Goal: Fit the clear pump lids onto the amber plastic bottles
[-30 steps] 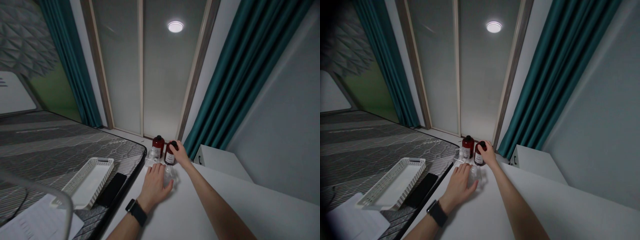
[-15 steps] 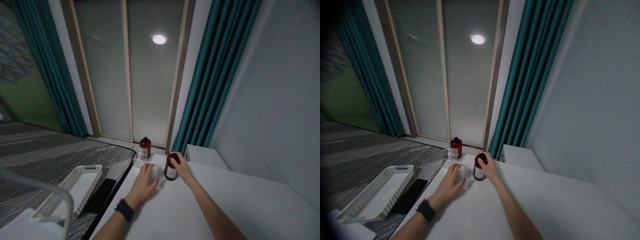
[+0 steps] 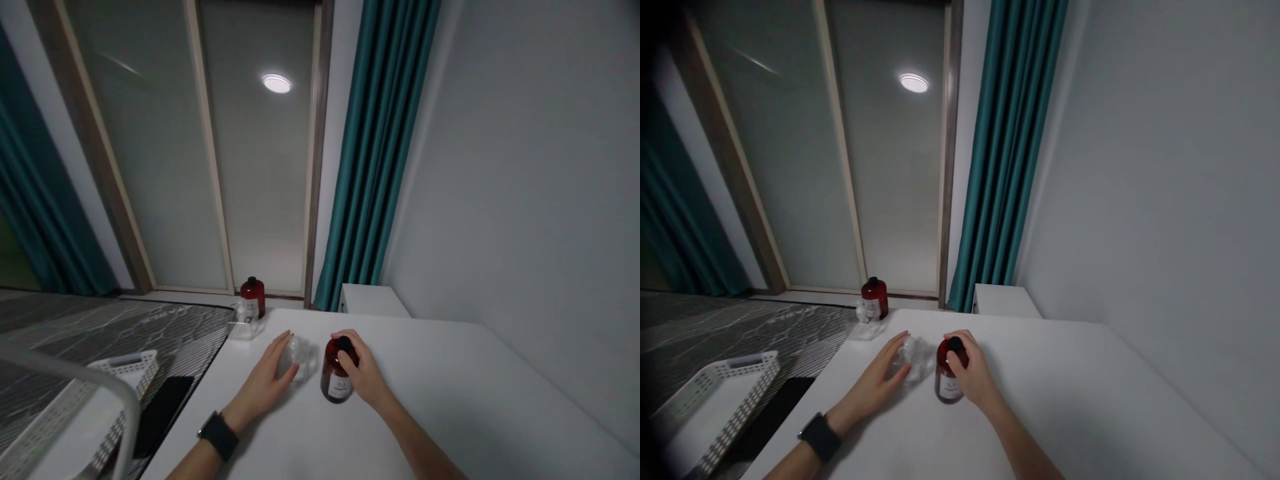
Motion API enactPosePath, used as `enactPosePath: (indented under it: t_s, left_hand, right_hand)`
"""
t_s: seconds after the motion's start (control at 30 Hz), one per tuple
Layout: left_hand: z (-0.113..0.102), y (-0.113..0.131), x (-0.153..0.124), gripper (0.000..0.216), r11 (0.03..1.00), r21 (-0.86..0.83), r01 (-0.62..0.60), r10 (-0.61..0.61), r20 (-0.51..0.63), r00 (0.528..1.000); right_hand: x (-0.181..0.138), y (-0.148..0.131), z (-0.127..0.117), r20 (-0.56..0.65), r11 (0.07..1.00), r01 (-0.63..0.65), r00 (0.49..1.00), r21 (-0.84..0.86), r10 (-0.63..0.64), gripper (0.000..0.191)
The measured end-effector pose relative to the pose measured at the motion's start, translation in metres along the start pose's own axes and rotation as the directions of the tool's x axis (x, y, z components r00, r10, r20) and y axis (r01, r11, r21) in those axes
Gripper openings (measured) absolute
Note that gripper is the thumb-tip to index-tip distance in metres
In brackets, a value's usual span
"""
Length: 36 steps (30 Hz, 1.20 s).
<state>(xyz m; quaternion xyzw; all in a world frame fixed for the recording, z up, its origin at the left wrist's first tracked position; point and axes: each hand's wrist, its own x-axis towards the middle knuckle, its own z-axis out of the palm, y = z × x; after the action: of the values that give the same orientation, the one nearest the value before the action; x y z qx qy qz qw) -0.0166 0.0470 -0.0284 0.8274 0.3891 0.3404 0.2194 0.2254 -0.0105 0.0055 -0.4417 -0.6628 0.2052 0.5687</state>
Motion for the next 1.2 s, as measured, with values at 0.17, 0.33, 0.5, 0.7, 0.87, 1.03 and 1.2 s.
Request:
enactPosePath:
  t_s: [0.17,0.33,0.5,0.7,0.87,1.03,1.2]
  left_hand:
    - [0.011,0.003,-0.001,0.059,0.999,-0.053,0.010,-0.009,0.020,1.000]
    - [0.013,0.013,-0.003,0.062,0.999,-0.038,-0.017,0.018,0.029,0.999]
    - [-0.009,0.050,0.010,0.048,0.977,0.100,-0.189,0.200,-0.114,0.973]
    - [-0.030,0.118,0.050,0.025,0.944,-0.017,-0.330,0.324,0.235,0.916]
    - [-0.025,0.135,0.074,0.026,0.917,-0.042,-0.397,0.378,0.413,0.828]
    - [-0.019,0.135,0.081,0.021,0.905,-0.020,-0.424,0.387,0.450,0.805]
    - [-0.016,0.138,0.079,0.016,0.871,0.106,-0.479,0.382,0.466,0.798]
  right_hand:
    - [-0.015,-0.008,-0.013,0.003,0.998,-0.057,0.998,0.015,0.057,0.024]
    - [-0.022,-0.006,-0.017,0.006,0.993,-0.110,0.994,0.040,0.110,0.029]
    - [-0.030,0.001,-0.020,0.051,0.962,-0.181,0.983,0.203,0.174,0.037]
    - [-0.031,0.005,-0.023,0.089,0.968,-0.122,0.991,0.221,0.105,0.045]
    - [-0.030,0.006,-0.022,0.075,0.976,-0.068,0.996,0.207,0.053,0.042]
    - [-0.032,0.012,-0.019,0.042,0.978,-0.098,0.995,0.183,0.091,0.046]
    - [-0.033,0.011,-0.017,0.030,0.989,-0.075,0.997,0.131,0.071,0.047]
